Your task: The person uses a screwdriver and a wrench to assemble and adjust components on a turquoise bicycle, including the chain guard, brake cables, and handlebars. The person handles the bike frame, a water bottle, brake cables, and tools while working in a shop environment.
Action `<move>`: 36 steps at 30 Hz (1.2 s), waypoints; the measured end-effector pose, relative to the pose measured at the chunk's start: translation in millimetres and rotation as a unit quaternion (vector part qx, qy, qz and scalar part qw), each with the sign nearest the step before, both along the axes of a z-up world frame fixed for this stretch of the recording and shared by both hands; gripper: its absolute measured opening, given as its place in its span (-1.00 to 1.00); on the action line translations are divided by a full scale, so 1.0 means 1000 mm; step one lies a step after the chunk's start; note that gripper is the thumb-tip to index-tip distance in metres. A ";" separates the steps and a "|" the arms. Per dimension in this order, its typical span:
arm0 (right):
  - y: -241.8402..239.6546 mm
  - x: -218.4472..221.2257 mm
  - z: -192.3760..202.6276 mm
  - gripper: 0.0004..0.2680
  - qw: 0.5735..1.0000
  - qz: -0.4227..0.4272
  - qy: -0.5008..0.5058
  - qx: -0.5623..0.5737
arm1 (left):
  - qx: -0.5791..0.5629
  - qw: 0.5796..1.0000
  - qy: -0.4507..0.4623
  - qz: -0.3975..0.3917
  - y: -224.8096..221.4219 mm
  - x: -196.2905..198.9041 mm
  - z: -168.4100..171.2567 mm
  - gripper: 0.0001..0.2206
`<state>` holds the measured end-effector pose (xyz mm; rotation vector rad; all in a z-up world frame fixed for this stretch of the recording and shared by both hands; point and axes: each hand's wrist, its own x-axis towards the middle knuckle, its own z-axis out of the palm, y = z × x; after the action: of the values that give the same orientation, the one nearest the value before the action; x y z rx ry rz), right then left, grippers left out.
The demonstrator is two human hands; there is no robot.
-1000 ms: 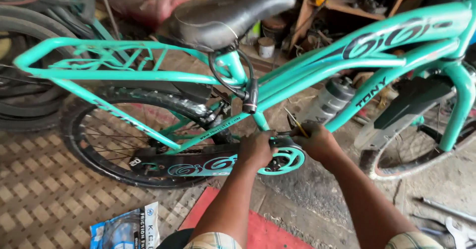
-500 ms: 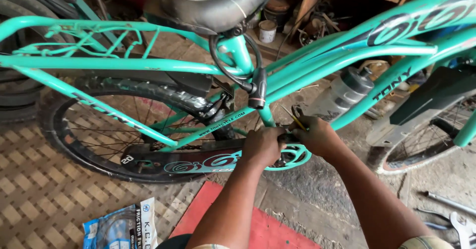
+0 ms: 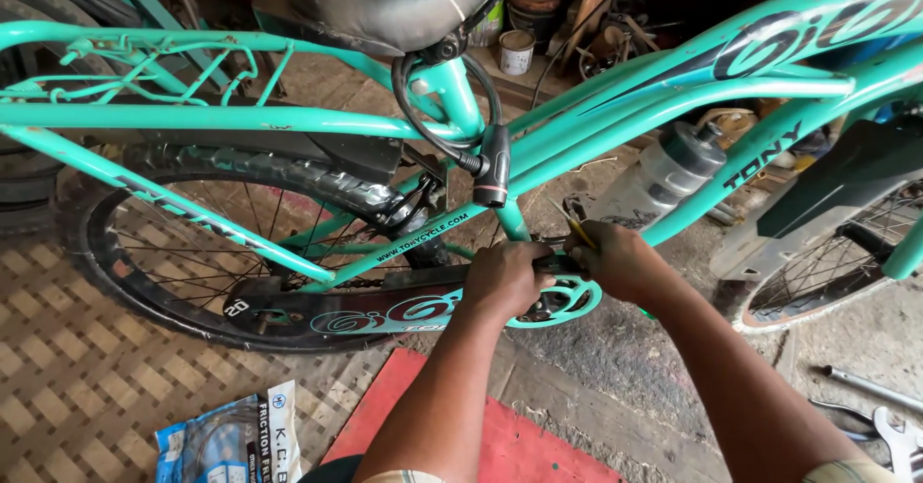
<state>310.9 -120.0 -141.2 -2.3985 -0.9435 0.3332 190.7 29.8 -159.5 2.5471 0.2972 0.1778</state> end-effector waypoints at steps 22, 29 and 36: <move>0.013 -0.004 -0.010 -0.77 0.999 -0.030 -0.009 0.000 | -0.038 0.999 0.014 0.027 0.002 0.003 0.000 -0.65; 0.017 -0.003 -0.004 -0.78 0.995 -0.049 -0.011 -0.083 | -0.037 0.999 0.023 0.024 0.002 0.002 0.003 -0.64; 0.018 -0.013 0.005 -0.78 0.998 -0.035 -0.023 -0.052 | -0.067 0.996 0.057 0.034 0.004 0.004 0.006 -0.74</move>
<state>297.9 -102.2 -136.5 -2.5368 -0.8789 0.3078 195.0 34.1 -153.3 2.4193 0.4269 0.0372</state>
